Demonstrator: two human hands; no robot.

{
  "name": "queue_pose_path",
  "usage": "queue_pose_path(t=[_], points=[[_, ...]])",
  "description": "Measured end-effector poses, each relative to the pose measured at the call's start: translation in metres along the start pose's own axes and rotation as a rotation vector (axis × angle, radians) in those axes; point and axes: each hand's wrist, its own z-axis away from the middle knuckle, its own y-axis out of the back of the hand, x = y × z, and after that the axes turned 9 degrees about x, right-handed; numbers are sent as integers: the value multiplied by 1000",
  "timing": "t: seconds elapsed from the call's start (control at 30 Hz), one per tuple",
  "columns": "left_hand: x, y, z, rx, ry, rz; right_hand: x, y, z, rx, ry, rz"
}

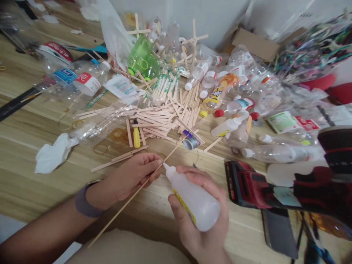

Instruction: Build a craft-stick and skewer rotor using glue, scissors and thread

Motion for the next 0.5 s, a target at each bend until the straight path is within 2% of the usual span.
queue_pose_path(t=[0.5], points=[[-3,1,-1,-29,-2,4,0,1,-2,-33,31,7]])
